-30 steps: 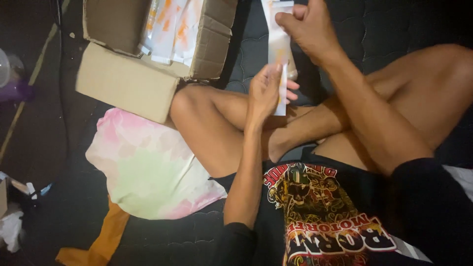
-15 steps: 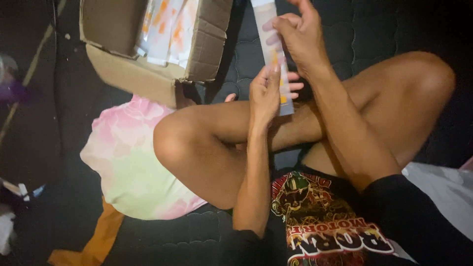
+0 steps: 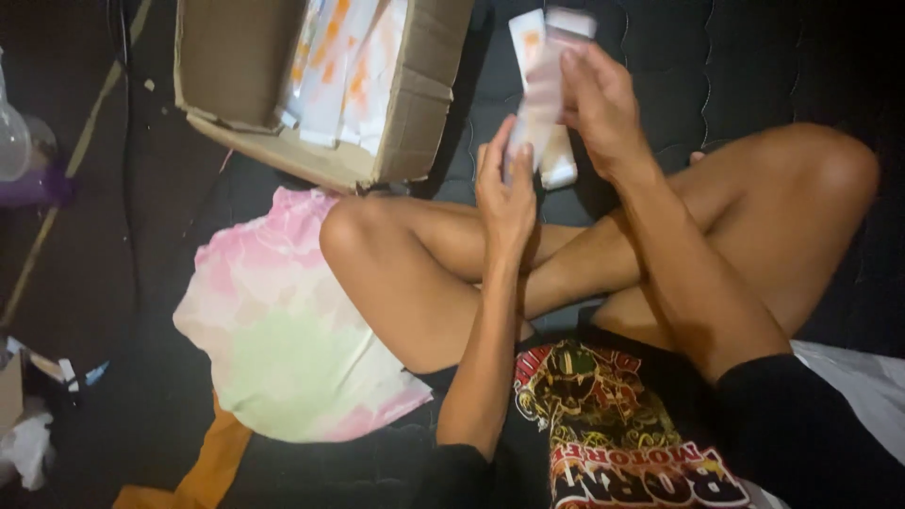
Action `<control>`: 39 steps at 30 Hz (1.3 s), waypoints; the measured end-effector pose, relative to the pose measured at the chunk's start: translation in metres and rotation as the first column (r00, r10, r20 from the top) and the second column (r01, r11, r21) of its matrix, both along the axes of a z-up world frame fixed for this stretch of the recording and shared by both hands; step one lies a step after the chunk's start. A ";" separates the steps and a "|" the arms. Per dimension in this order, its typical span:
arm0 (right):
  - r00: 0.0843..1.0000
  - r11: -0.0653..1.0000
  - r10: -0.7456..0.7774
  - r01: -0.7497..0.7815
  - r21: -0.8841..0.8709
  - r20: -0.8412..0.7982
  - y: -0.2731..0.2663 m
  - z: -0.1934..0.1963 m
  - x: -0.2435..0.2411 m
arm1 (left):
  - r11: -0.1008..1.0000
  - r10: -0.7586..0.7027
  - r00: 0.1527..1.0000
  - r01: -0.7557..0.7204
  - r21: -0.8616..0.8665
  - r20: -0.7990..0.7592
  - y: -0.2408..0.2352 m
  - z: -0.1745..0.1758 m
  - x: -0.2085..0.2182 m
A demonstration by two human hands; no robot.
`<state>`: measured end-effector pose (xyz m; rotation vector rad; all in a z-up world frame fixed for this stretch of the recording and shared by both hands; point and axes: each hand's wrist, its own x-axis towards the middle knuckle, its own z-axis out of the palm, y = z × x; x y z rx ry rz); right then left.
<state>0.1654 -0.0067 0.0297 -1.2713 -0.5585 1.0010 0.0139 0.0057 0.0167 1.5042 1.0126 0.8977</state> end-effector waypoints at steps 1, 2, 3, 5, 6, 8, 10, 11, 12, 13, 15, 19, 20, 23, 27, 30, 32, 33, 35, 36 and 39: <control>1.000 1.000 -0.004 0.004 0.001 0.001 0.003 -0.004 0.004 | 1.000 -0.004 1.000 0.004 0.001 0.001 0.001 -0.008 -0.001; 0.983 0.999 -0.033 0.030 0.018 0.183 0.003 -0.009 0.006 | 0.992 -0.057 0.993 0.067 -0.105 0.099 -0.001 -0.016 -0.003; 0.932 0.998 -0.063 0.052 0.039 0.358 0.002 -0.013 0.009 | 0.969 -0.097 0.975 0.138 -0.203 0.202 -0.004 -0.024 -0.005; 0.942 0.999 0.038 -0.032 -0.022 0.334 0.000 -0.010 0.014 | 0.954 -0.126 0.968 0.179 -0.242 0.217 0.003 -0.020 -0.008; 0.940 0.991 0.134 -0.118 -0.071 0.314 0.001 -0.007 0.019 | 0.938 -0.157 0.958 0.220 -0.267 0.241 0.010 -0.017 -0.007; 0.865 0.968 0.242 -0.246 -0.047 0.440 0.000 0.011 0.020 | 0.956 -0.184 0.960 0.224 -0.189 0.211 0.032 -0.001 -0.004; 0.761 0.927 0.334 -0.373 -0.047 0.555 -0.002 0.031 0.017 | 0.967 -0.206 0.962 0.228 -0.113 0.178 0.049 0.010 -0.002; 0.737 0.924 0.334 -0.378 -0.051 0.588 -0.004 0.042 0.013 | 0.976 -0.194 0.964 0.209 -0.064 0.181 0.055 0.014 -0.002; 0.712 0.923 0.329 -0.382 -0.051 0.621 -0.003 0.053 0.010 | 0.982 -0.185 0.966 0.190 -0.011 0.183 0.063 0.018 -0.001; 0.713 0.924 0.325 -0.379 -0.048 0.621 -0.006 0.051 0.011 | 0.981 -0.188 0.965 0.192 -0.008 0.182 0.063 0.024 -0.001; 0.724 0.930 0.295 -0.369 -0.012 0.623 -0.008 0.044 0.012 | 0.991 -0.129 0.982 0.134 -0.026 0.141 0.065 0.034 -0.002; 0.800 0.951 0.228 -0.307 0.050 0.555 -0.014 0.031 0.008 | 0.984 -0.179 0.979 0.180 0.003 0.100 0.061 0.027 -0.007; 0.811 0.952 0.225 -0.301 0.054 0.540 -0.013 0.030 0.008 | 0.981 -0.194 0.975 0.191 0.035 0.111 0.062 0.022 -0.006; 0.857 0.964 0.215 -0.262 0.038 0.468 -0.011 0.023 0.007 | 0.978 -0.205 0.972 0.198 0.068 0.114 0.064 0.024 -0.004; 0.891 0.982 0.189 -0.176 -0.070 0.413 -0.010 0.015 0.005 | 0.982 -0.151 0.962 0.173 -0.081 0.225 0.063 0.025 0.003; 0.858 0.971 0.237 -0.197 -0.134 0.456 -0.009 0.019 0.005 | 0.994 -0.046 0.990 0.033 0.101 0.130 0.066 0.027 0.017; 0.824 0.947 0.314 -0.236 -0.217 0.472 -0.011 0.014 0.008 | 0.983 0.029 0.995 -0.046 0.177 0.097 0.075 0.026 0.026; 0.786 0.914 0.391 -0.272 -0.300 0.479 -0.013 0.012 0.009 | 0.960 0.107 0.992 -0.121 0.253 0.068 0.079 0.025 0.030; 0.778 0.871 0.474 -0.344 -0.352 0.412 -0.020 0.030 0.008 | 0.963 0.135 0.985 -0.155 0.219 0.106 0.086 0.027 0.035; 0.763 0.819 0.551 -0.416 -0.396 0.338 -0.022 0.039 0.008 | 0.965 0.163 0.977 -0.187 0.185 0.140 0.090 0.028 0.036; 0.723 0.697 0.673 -0.553 -0.455 0.152 -0.031 0.035 0.017 | 0.962 0.162 0.956 -0.208 0.174 0.245 0.094 0.031 0.034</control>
